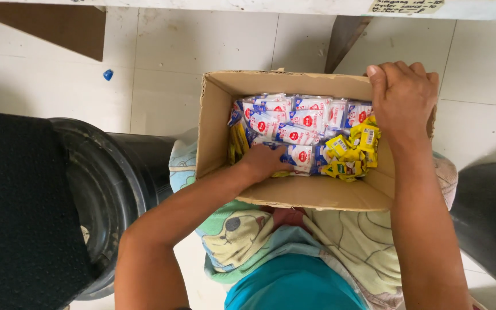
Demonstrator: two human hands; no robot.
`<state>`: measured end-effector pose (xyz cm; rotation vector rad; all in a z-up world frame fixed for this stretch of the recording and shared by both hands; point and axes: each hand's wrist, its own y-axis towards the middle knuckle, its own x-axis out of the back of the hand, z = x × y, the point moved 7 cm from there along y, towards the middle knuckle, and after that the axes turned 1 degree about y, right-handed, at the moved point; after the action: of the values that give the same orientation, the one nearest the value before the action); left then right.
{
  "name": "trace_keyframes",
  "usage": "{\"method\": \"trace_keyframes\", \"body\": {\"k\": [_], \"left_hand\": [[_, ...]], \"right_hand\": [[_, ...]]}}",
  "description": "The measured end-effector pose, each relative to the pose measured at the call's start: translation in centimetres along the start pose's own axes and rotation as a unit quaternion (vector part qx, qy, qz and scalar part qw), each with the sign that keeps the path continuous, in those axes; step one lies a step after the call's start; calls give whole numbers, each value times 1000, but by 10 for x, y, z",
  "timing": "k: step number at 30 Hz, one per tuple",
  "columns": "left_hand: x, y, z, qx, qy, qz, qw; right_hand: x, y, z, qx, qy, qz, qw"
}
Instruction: Sorting and stocking small seasoning packets and sachets from a box onto lower grocery store shelves.
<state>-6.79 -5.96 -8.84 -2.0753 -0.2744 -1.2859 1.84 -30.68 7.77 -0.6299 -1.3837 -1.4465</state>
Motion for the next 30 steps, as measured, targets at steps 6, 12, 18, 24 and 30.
{"method": "trace_keyframes", "body": {"k": [6, 12, 18, 24, 30], "left_hand": [[-21, 4, 7, -37, 40, 32, 998], [-13, 7, 2, -60, -9, 39, 997], [-11, 8, -1, -8, -109, 66, 992], [-7, 8, 5, -38, -132, 43, 990], [3, 22, 34, -82, -279, -12, 957]], "right_hand": [[1, 2, 1, -10, 3, 2, 1000], [7, 4, 4, -9, 15, -4, 1000], [11, 4, 5, -10, 24, -11, 1000], [12, 7, 6, -10, 32, -9, 999], [11, 5, 6, -8, 24, -8, 1000]]}}
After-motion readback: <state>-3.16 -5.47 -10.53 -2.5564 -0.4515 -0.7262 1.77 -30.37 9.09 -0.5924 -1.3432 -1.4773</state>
